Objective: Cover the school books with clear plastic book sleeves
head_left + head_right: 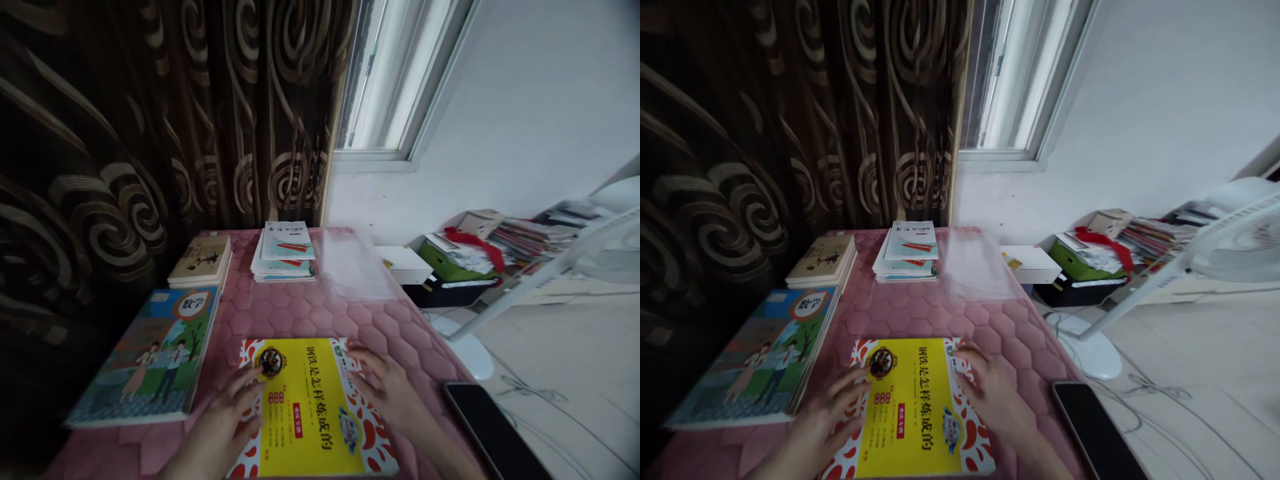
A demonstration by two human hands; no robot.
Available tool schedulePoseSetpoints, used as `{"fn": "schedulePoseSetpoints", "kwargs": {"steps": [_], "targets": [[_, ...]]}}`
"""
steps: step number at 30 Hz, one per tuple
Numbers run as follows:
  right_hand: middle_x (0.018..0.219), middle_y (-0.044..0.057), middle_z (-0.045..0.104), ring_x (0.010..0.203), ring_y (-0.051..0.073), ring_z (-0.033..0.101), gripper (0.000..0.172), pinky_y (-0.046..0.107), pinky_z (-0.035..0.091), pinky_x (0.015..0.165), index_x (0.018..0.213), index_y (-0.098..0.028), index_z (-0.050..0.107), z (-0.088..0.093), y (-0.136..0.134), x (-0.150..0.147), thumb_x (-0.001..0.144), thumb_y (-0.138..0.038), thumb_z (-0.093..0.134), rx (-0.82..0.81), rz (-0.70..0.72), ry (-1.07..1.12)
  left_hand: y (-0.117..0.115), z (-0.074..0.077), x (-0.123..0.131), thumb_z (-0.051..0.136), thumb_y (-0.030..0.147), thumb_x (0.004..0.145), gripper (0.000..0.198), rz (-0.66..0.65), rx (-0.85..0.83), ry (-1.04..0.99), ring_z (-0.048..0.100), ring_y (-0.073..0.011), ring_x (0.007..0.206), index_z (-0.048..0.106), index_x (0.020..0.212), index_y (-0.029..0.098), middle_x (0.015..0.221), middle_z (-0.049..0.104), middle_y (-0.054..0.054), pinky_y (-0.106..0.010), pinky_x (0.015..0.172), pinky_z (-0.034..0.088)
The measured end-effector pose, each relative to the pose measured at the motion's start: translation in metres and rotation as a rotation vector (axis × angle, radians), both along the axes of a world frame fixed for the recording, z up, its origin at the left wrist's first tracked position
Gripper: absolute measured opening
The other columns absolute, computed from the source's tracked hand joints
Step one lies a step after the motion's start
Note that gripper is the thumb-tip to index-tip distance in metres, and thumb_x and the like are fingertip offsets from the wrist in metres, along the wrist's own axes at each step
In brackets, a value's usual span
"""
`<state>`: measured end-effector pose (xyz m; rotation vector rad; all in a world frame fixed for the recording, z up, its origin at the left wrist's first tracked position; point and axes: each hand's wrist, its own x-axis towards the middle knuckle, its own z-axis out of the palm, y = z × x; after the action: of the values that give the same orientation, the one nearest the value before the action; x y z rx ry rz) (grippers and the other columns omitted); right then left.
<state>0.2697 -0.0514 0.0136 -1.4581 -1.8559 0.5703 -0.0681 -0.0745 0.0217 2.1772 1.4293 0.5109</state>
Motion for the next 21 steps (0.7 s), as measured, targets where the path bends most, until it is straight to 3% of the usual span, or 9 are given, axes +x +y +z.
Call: {"fn": "schedulePoseSetpoints", "kwargs": {"steps": [3,6,14,21], "targets": [[0.128,0.005,0.064,0.12,0.023,0.059,0.032,0.037,0.052,0.099,0.114,-0.028,0.068,0.019,-0.031,-0.003,0.082,-0.026,0.063,-0.098,0.235,-0.199,-0.017,0.004,-0.008,0.071,0.017,0.07,0.071,-0.173,-0.147,0.095,0.038,-0.0289,0.139,0.052,0.135,0.039,0.153,0.04,0.001,-0.045,0.112,0.039],[0.137,0.005,0.058,0.13,0.024,0.051,0.047,0.037,0.048,0.104,0.118,-0.027,0.066,0.025,-0.053,-0.011,0.072,-0.014,0.067,-0.146,0.375,-0.328,-0.025,0.0,-0.009,0.072,0.013,0.066,0.083,-0.188,-0.186,0.106,0.032,-0.0305,0.142,0.046,0.14,0.039,0.156,0.032,0.0,-0.048,0.114,0.034],[0.148,0.003,0.047,0.14,0.024,0.036,0.052,0.041,0.041,0.111,0.121,-0.027,0.066,0.026,-0.058,-0.016,0.072,-0.009,0.062,-0.251,0.451,-0.401,-0.023,0.003,-0.01,0.072,0.013,0.068,0.08,-0.194,-0.199,0.087,0.031,-0.0291,0.142,0.047,0.14,0.037,0.156,0.03,0.0,-0.049,0.115,0.032],[0.142,0.004,0.053,0.139,0.023,0.038,0.052,0.04,0.039,0.113,0.128,-0.027,0.061,0.025,-0.056,-0.01,0.079,-0.011,0.061,-0.109,0.546,-0.388,-0.025,-0.003,-0.01,0.067,0.012,0.071,0.076,-0.22,-0.078,0.139,0.035,-0.029,0.14,0.047,0.14,0.035,0.155,0.034,-0.001,-0.047,0.112,0.036]]}}
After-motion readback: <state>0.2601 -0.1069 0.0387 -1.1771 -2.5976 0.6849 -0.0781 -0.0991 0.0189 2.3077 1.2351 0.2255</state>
